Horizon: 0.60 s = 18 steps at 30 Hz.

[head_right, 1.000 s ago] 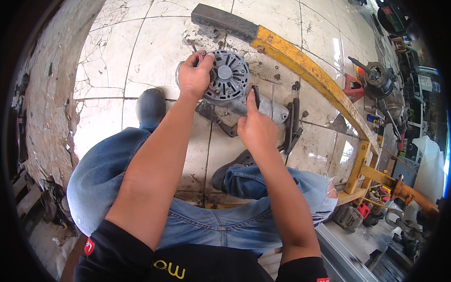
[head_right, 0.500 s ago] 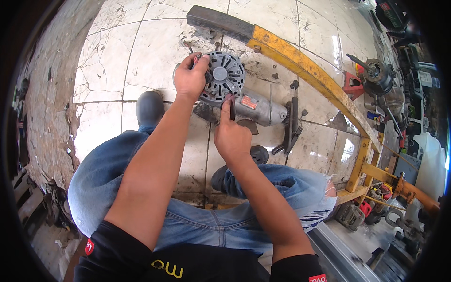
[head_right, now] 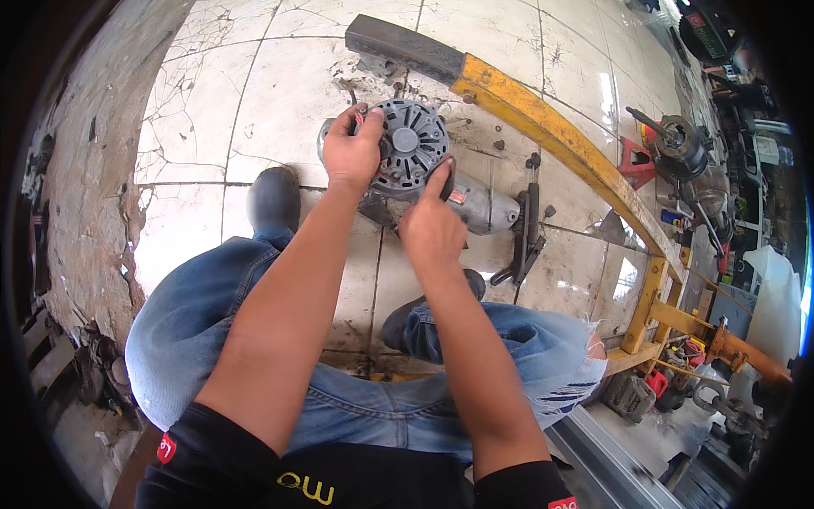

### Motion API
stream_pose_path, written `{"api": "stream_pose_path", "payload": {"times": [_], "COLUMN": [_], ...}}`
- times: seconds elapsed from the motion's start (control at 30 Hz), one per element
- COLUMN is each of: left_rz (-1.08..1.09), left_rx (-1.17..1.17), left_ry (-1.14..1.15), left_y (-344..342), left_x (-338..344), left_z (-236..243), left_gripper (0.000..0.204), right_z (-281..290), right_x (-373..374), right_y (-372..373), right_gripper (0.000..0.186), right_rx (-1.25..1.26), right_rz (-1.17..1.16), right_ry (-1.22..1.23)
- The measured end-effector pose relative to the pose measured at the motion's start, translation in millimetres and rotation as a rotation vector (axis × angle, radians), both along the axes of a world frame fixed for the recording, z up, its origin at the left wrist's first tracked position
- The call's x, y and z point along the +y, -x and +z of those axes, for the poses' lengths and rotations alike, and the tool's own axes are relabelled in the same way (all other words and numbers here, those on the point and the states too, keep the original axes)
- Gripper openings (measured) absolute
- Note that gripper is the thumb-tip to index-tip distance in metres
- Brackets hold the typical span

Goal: The person sits on the floor and uses a screwdriver to adjust components on a small electric motor. They repeatedly tighten or loosen screws on the motor housing and rotor area while holding the unit steady with the other hand.

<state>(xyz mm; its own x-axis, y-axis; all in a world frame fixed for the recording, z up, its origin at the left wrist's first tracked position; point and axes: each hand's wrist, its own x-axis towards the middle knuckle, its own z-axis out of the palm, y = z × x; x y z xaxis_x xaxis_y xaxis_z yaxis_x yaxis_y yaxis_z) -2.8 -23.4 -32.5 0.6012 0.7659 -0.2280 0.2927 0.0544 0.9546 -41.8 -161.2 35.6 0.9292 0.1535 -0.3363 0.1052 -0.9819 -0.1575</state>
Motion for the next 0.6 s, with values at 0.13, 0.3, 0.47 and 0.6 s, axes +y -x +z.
{"api": "stream_pose_path", "payload": {"times": [0.13, 0.3, 0.47, 0.6], "left_rz": [-0.025, -0.043, -0.065, -0.052], "left_rx": [-0.026, -0.013, 0.008, -0.008], "left_ry": [0.075, 0.060, 0.004, 0.086], "left_y": [-1, -1, -3, -4], "left_x": [1, 5, 5, 8], "left_z": [2, 0, -5, -1], "left_gripper": [0.050, 0.052, 0.052, 0.052], "right_z": [-2, 3, -7, 6], "right_x": [-4, -2, -4, 3], "right_y": [-12, -1, -4, -1], "right_gripper": [0.091, 0.089, 0.088, 0.089], "right_rx": [-0.021, 0.042, -0.007, 0.090], "right_rz": [0.074, 0.073, 0.121, 0.135], "right_ry": [0.051, 0.038, 0.104, 0.163]}}
